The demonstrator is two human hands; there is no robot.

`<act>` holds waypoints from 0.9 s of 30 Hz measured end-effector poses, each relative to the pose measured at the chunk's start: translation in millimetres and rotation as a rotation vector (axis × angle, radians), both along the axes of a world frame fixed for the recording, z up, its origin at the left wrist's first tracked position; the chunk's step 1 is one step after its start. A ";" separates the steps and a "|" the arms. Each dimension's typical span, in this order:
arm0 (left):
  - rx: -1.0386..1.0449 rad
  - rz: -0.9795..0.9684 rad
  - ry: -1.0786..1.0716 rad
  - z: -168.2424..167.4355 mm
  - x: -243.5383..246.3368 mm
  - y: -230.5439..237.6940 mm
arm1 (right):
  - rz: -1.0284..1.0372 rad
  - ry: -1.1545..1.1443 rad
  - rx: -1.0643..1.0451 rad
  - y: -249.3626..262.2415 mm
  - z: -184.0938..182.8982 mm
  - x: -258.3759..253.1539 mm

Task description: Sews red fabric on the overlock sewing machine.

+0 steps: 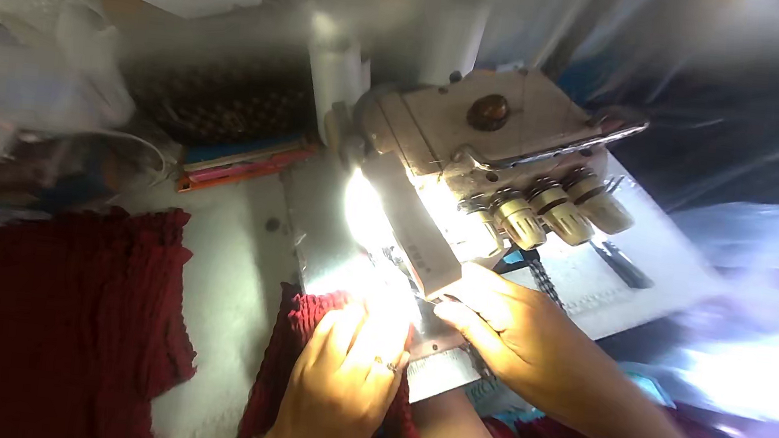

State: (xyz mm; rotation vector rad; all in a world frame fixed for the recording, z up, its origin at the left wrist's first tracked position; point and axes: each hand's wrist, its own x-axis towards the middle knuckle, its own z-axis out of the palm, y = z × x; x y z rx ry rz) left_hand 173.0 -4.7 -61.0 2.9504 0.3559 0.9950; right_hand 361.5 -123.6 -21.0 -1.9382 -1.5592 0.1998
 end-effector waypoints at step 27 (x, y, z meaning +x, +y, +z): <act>-0.098 0.057 0.038 10.1 9.3 10.6 | -0.192 -0.212 0.128 14.2 -6.0 -8.4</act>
